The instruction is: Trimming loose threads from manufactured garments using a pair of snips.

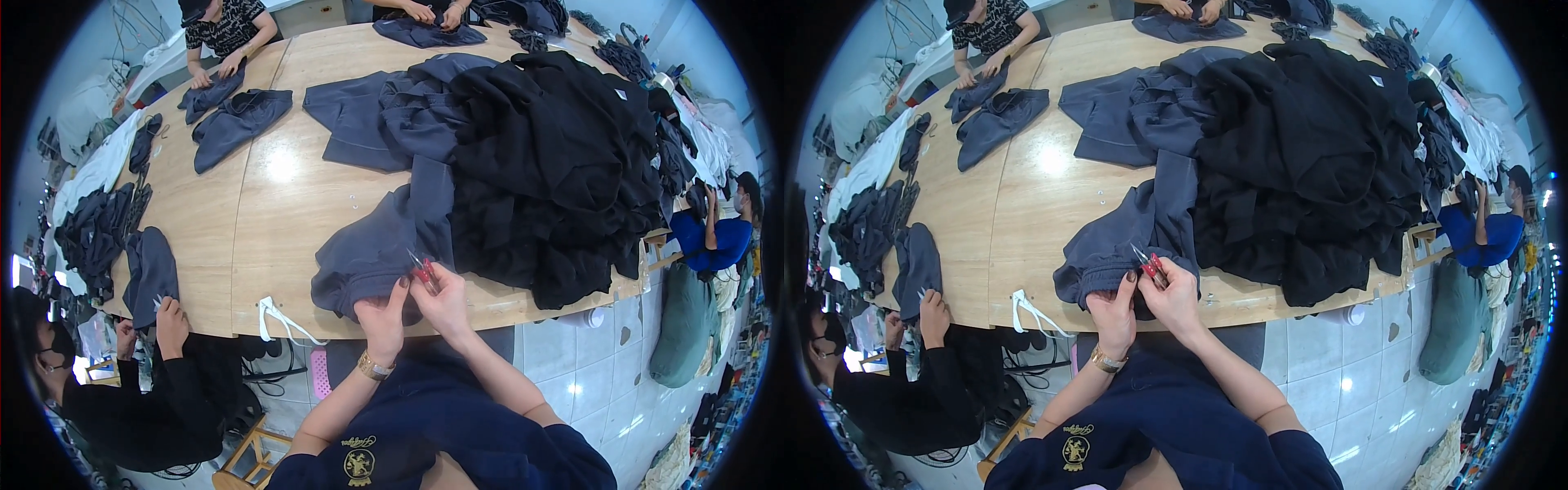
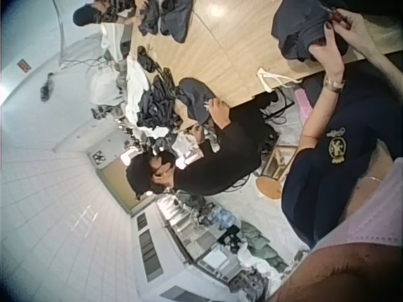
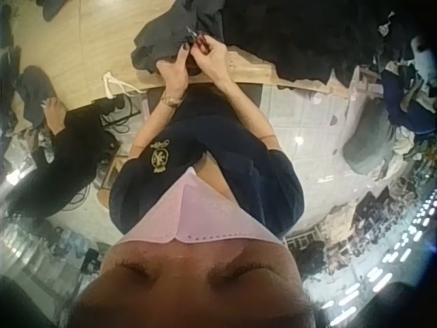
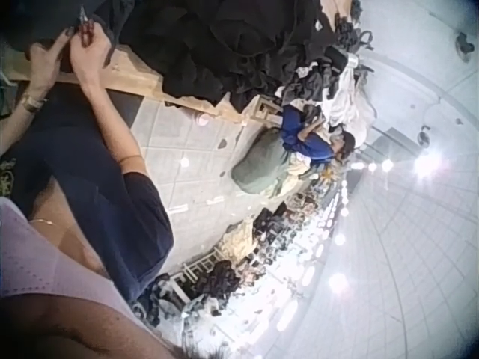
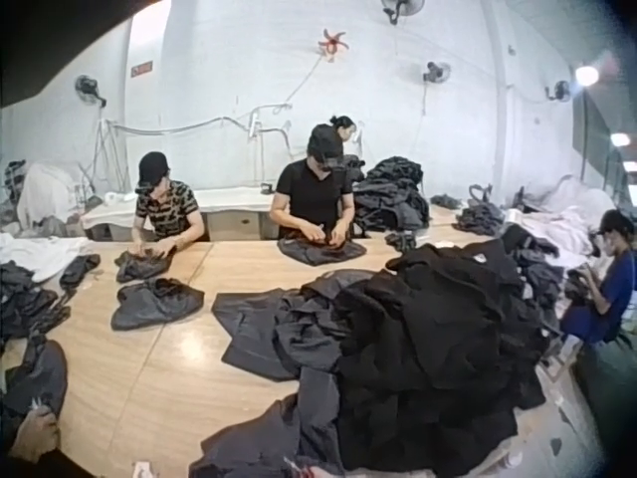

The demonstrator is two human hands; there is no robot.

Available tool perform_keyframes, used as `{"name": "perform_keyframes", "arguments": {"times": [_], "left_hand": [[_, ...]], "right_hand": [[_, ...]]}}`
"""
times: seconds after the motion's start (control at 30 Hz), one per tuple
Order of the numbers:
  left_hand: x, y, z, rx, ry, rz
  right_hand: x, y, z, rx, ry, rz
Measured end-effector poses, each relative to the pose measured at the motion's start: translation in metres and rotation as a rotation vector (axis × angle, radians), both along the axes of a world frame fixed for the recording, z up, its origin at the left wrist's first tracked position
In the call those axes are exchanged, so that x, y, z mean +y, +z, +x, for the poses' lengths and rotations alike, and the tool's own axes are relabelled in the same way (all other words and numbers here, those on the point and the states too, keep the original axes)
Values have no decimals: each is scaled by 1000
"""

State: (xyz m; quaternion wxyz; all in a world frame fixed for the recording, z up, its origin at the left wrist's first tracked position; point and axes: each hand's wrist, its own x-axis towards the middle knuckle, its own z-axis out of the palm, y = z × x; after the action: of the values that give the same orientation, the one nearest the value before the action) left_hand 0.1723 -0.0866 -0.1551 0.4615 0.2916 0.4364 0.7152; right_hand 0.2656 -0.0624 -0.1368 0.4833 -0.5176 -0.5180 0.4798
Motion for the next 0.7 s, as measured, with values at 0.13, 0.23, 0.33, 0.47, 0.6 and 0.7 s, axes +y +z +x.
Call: {"name": "perform_keyframes", "arguments": {"times": [0.13,0.23,0.33,0.47,0.6,0.7], "left_hand": [[2,7,-5,-149,-51,-82],[2,12,-7,-304,-110,-47],[5,17,-10,-403,-116,-80],[3,13,-7,-339,-71,-75],[-1,-6,-3,-64,-5,-39],[-1,-7,0,19,15,-8]], "right_hand": [[1,-6,9,259,92,-130],[-2,-5,13,466,171,-250],[-4,-12,19,642,191,-192],[0,-2,2,350,21,-116],[3,-11,-3,105,10,-15],[4,-7,0,30,-3,-13]]}}
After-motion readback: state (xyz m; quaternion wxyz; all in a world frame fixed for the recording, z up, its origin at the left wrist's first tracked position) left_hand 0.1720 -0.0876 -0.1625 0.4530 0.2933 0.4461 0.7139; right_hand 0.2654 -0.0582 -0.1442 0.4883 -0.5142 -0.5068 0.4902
